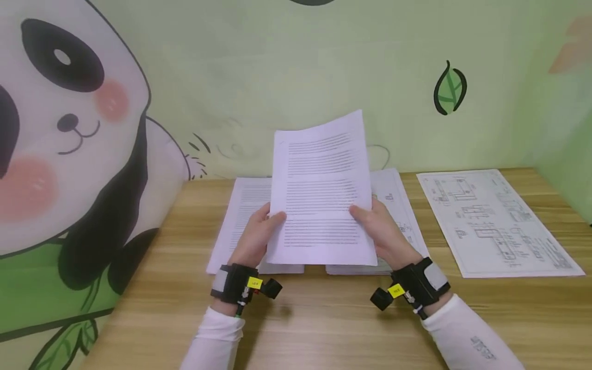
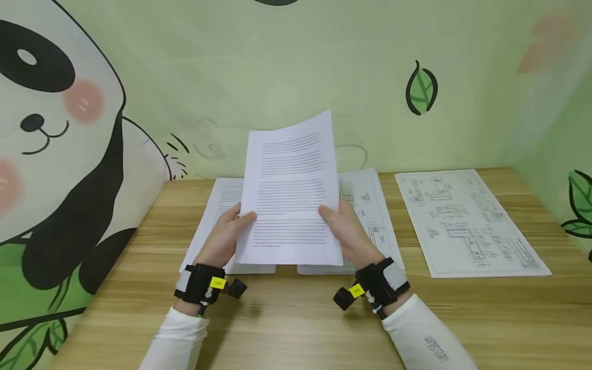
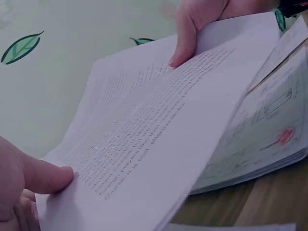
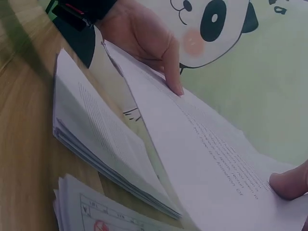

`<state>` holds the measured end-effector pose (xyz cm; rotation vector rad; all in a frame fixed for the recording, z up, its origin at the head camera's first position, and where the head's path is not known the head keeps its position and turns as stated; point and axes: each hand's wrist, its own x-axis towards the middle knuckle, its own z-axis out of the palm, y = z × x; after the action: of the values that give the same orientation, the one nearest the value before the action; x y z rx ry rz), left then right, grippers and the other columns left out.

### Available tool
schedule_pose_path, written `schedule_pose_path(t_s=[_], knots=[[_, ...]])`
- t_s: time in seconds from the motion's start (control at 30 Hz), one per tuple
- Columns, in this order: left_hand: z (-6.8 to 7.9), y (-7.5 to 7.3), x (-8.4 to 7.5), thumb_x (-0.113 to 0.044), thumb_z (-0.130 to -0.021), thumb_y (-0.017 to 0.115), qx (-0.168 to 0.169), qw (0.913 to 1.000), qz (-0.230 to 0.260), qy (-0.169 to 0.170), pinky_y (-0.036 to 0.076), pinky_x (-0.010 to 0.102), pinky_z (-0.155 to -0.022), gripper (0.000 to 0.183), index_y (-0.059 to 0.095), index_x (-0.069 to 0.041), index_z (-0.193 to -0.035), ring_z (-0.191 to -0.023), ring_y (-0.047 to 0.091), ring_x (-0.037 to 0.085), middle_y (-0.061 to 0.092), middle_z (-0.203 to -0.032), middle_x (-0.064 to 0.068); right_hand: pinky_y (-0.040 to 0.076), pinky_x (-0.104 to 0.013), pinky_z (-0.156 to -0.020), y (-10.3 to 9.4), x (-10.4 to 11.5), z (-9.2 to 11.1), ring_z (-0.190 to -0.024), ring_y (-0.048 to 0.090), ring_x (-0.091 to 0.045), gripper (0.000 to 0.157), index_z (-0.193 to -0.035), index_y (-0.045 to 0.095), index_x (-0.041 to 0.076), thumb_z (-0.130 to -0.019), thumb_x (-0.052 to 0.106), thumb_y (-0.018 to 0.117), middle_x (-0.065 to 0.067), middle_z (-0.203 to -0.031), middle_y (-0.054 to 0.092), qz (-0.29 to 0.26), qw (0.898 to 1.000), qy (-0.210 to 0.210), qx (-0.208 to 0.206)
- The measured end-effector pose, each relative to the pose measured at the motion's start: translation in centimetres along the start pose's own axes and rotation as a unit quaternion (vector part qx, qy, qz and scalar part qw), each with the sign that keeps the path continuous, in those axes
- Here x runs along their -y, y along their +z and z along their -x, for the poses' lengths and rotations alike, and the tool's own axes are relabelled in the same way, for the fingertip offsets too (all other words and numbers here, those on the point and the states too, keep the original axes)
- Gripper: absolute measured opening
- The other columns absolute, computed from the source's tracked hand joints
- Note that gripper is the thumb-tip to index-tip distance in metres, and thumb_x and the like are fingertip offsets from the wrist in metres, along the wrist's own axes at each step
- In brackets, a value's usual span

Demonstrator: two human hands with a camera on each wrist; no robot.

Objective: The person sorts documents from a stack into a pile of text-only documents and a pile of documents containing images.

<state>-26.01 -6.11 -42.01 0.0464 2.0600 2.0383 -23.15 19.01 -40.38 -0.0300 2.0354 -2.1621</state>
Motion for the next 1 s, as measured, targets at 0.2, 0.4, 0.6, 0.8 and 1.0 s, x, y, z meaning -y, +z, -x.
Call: schedule_pose_path(t_s=[0.2, 0.4, 0.6, 0.8, 1.0], knots=[[0.5, -3.1, -0.8, -0.017, -0.095, 0.047, -0.038, 0.9949, -0.093, -0.004, 0.037, 0.049, -0.104, 0.047, 0.038, -0.013, -0.141, -0.113, 0.054, 0.027, 0.056, -0.128, 0.010, 0.054, -0.031, -0.079, 2.9, -0.6, -1.3, -0.106, 0.063, -0.024, 0.042, -0.139, 0.041, 0.021, -0.097, 0.017, 0.045, -0.012, -0.126, 0.059, 0.016, 0.999, 0.027, 0.003], [0.8, -5.7, -0.8, -0.012, -0.092, 0.047, -0.057, 0.9877, -0.140, -0.041, 0.023, 0.055, -0.113, 0.053, 0.034, -0.006, -0.143, -0.131, 0.039, 0.031, 0.045, -0.141, 0.015, 0.050, -0.037, -0.087, 4.9, -1.6, -2.5, -0.110, 0.059, -0.026, 0.045, -0.140, 0.039, 0.017, -0.096, 0.008, 0.042, -0.011, -0.127, 0.057, 0.019, 0.997, 0.043, 0.058], [0.8, -7.9, -0.2, -0.015, -0.091, 0.050, -0.083, 0.9784, -0.182, -0.051, 0.025, 0.056, -0.111, 0.053, 0.037, -0.005, -0.141, -0.132, 0.037, 0.034, 0.042, -0.144, 0.017, 0.048, -0.033, -0.082, 6.4, -2.5, -3.5, -0.105, 0.060, -0.023, 0.046, -0.135, 0.044, 0.011, -0.090, 0.002, 0.046, -0.011, -0.122, 0.060, 0.048, 0.995, 0.053, 0.069], [1.1, -9.8, 0.8, -0.018, -0.092, 0.050, -0.088, 0.9744, -0.196, -0.067, 0.028, 0.055, -0.107, 0.047, 0.043, -0.007, -0.137, -0.122, 0.043, 0.033, 0.050, -0.135, 0.015, 0.053, -0.029, -0.069, 7.6, -3.5, -4.3, -0.086, 0.068, -0.019, 0.036, -0.121, 0.060, 0.012, -0.085, 0.009, 0.061, -0.009, -0.106, 0.071, 0.118, 0.990, 0.066, 0.031], [0.9, -10.9, 1.9, -0.011, -0.092, 0.045, -0.091, 0.9697, -0.212, -0.080, 0.025, 0.059, -0.109, 0.050, 0.038, -0.008, -0.141, -0.129, 0.038, 0.036, 0.043, -0.142, 0.016, 0.051, -0.027, -0.067, 8.5, -4.3, -5.0, -0.081, 0.065, -0.018, 0.041, -0.124, 0.057, 0.007, -0.083, 0.007, 0.060, -0.011, -0.103, 0.069, 0.187, 0.979, 0.085, 0.015]])
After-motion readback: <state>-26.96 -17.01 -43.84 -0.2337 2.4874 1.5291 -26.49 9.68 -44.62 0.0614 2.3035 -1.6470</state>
